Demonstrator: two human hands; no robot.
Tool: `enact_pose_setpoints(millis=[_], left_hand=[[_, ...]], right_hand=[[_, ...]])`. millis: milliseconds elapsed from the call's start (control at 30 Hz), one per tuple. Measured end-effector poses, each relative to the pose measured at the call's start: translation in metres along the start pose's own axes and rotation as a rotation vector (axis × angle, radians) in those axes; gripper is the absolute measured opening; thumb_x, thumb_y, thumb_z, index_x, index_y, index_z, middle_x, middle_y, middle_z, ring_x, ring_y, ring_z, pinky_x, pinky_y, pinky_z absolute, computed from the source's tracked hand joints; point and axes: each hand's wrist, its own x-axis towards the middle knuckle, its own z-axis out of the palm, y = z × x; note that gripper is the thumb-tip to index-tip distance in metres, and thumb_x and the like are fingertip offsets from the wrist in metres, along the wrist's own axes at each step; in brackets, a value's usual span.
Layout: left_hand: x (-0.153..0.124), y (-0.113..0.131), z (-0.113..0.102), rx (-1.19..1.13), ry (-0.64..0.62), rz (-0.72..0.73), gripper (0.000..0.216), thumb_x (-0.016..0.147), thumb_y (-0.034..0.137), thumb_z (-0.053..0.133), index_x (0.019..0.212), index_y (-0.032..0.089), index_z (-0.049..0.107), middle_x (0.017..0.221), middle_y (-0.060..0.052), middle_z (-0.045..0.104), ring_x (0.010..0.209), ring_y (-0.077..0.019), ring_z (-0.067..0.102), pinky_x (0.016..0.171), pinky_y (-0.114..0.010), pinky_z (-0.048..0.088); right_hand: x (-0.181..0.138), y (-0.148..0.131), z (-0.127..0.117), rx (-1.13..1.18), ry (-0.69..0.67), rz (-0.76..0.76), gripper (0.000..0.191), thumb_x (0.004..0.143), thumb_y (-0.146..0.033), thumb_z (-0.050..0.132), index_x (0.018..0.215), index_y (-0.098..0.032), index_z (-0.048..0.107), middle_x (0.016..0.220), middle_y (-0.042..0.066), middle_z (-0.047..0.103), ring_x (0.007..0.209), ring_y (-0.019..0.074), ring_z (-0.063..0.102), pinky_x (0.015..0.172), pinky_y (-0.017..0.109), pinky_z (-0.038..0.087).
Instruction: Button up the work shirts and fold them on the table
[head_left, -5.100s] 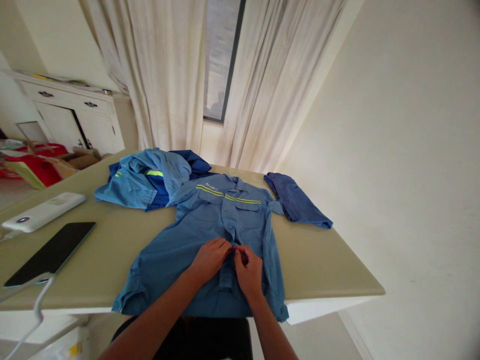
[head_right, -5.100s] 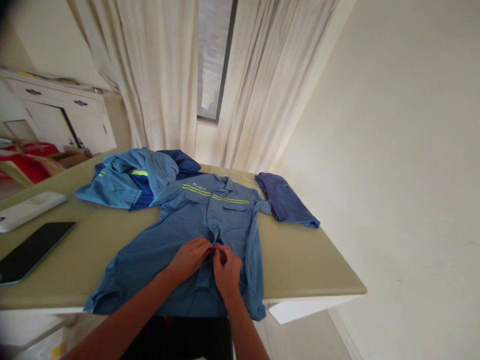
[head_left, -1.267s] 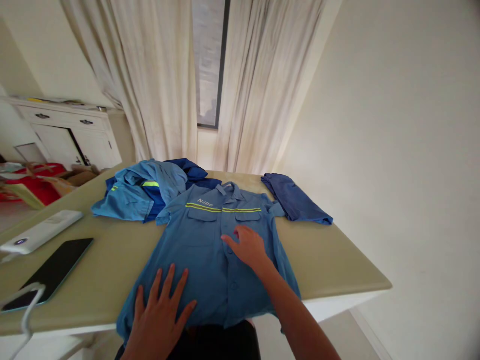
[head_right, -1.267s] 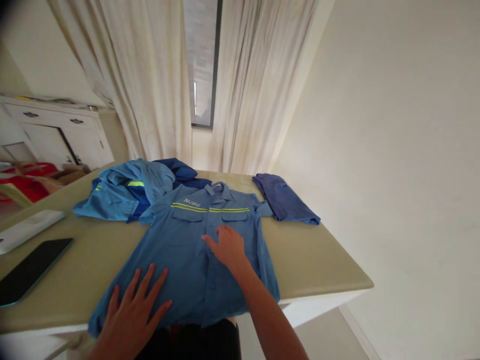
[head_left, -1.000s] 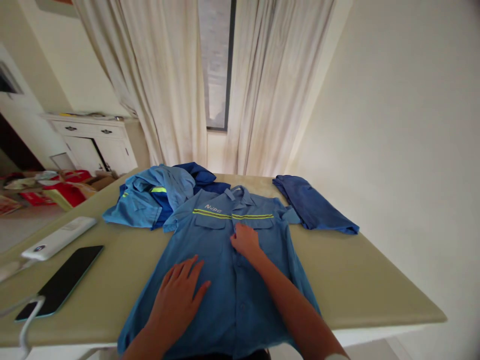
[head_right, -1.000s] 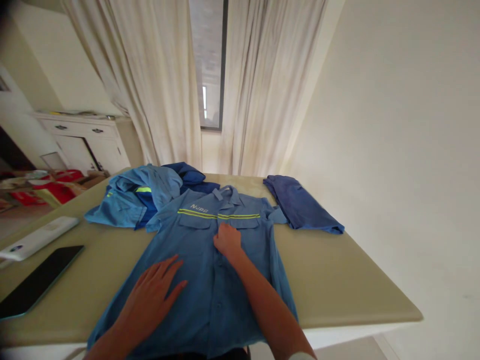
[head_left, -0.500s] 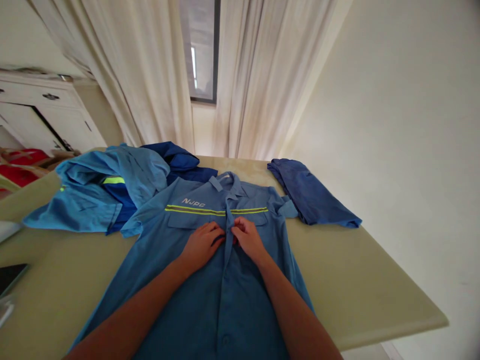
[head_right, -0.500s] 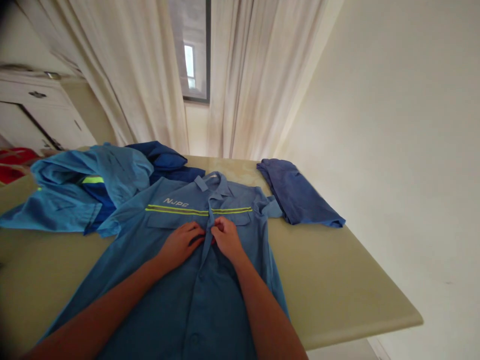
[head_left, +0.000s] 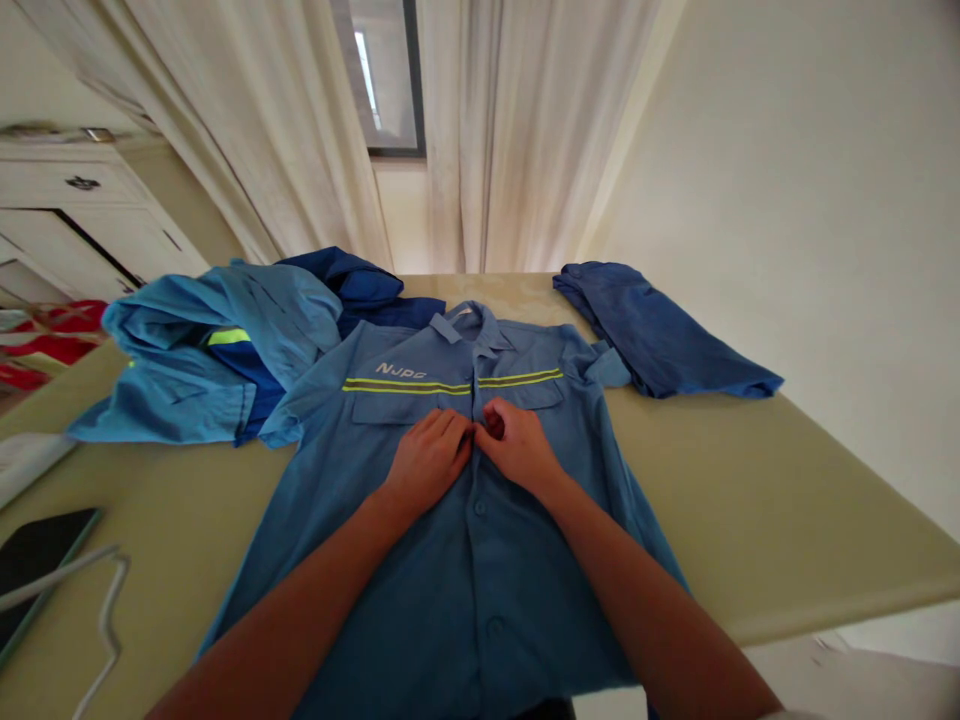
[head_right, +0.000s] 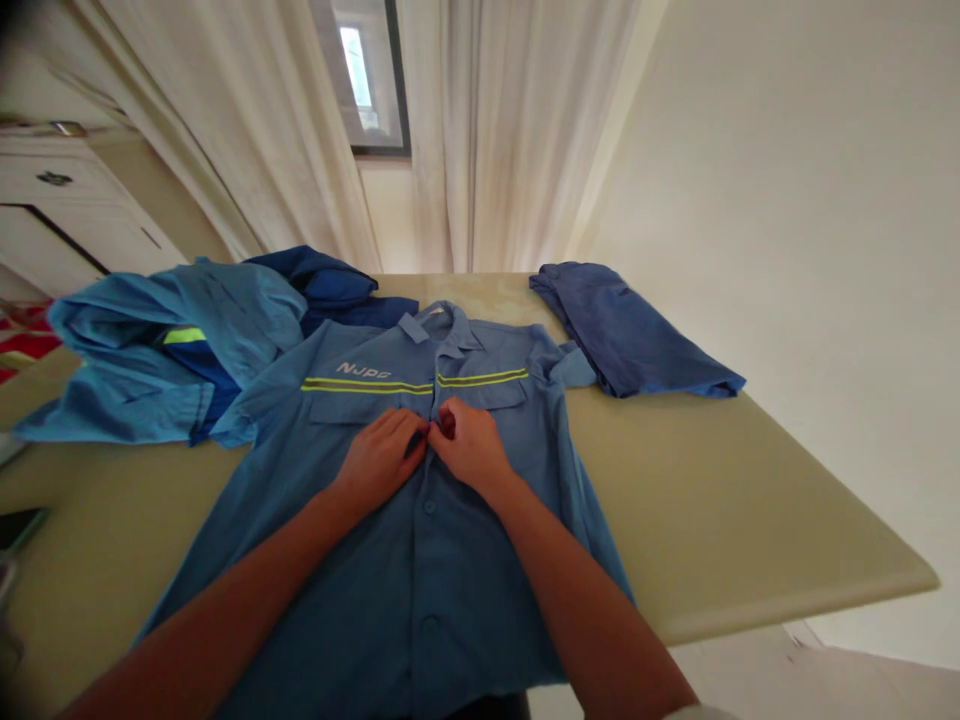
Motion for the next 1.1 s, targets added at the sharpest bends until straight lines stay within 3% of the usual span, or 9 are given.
enact_pose_setpoints(millis=[133, 267, 467, 667, 867, 1100], left_hand=[[-0.002, 0.0, -0.004, -0.012, 0.023, 0.04, 0.014, 0.1, 0.021, 0.047, 0.099, 0.02, 0.061, 0.103, -0.007, 0.063, 0.101, -0.0221, 0.058, 0.094, -0.036, 0.048], [-0.003, -0.003, -0.002, -0.019, 0.031, -0.014, 0.012, 0.101, 0.02, 0.048, 0.101, 0.02, 0.06, 0.101, -0.007, 0.065, 0.097, -0.0212, 0.06, 0.092, -0.035, 0.048], [-0.003, -0.003, 0.0, -0.029, 0.033, -0.044, 0.01, 0.101, 0.023, 0.05, 0.101, 0.02, 0.059, 0.098, -0.006, 0.065, 0.093, -0.0204, 0.061, 0.086, -0.033, 0.049], [-0.003, -0.002, -0.001, -0.012, 0.023, -0.036, 0.009, 0.101, 0.024, 0.051, 0.098, 0.02, 0.059, 0.098, -0.006, 0.065, 0.093, -0.0201, 0.062, 0.087, -0.032, 0.049], [-0.003, -0.007, 0.001, -0.059, 0.028, -0.056, 0.008, 0.099, 0.025, 0.054, 0.1, 0.021, 0.061, 0.094, -0.004, 0.067, 0.088, -0.0207, 0.063, 0.081, -0.033, 0.05], [-0.004, -0.012, 0.005, -0.152, 0.041, -0.039, 0.009, 0.096, 0.022, 0.055, 0.1, 0.021, 0.063, 0.096, -0.005, 0.067, 0.089, -0.021, 0.064, 0.082, -0.034, 0.051]], right_hand=[[-0.001, -0.001, 0.003, 0.005, -0.085, -0.033, 0.012, 0.081, -0.015, 0.063, 0.089, -0.02, 0.069, 0.075, -0.001, 0.07, 0.067, 0.0141, 0.062, 0.066, 0.024, 0.044], [0.002, 0.002, 0.001, 0.15, -0.118, -0.032, 0.01, 0.083, -0.019, 0.063, 0.086, -0.019, 0.073, 0.073, -0.001, 0.071, 0.068, 0.0147, 0.064, 0.066, 0.024, 0.046], [0.005, 0.009, 0.003, 0.247, -0.058, 0.02, 0.014, 0.083, -0.028, 0.069, 0.092, -0.018, 0.075, 0.078, 0.001, 0.074, 0.071, 0.0165, 0.067, 0.067, 0.025, 0.05], [0.005, 0.006, 0.0, 0.162, -0.053, 0.148, 0.015, 0.084, -0.028, 0.07, 0.074, -0.017, 0.071, 0.067, 0.002, 0.071, 0.061, 0.0148, 0.064, 0.056, 0.022, 0.043], [0.004, 0.001, -0.005, -0.015, -0.047, 0.109, 0.014, 0.081, -0.028, 0.074, 0.073, -0.017, 0.07, 0.069, 0.001, 0.07, 0.063, 0.0136, 0.062, 0.058, 0.023, 0.039], [0.004, 0.004, 0.0, 0.128, -0.101, 0.08, 0.012, 0.084, -0.025, 0.07, 0.076, -0.016, 0.071, 0.065, -0.001, 0.068, 0.062, 0.0121, 0.06, 0.059, 0.021, 0.04]])
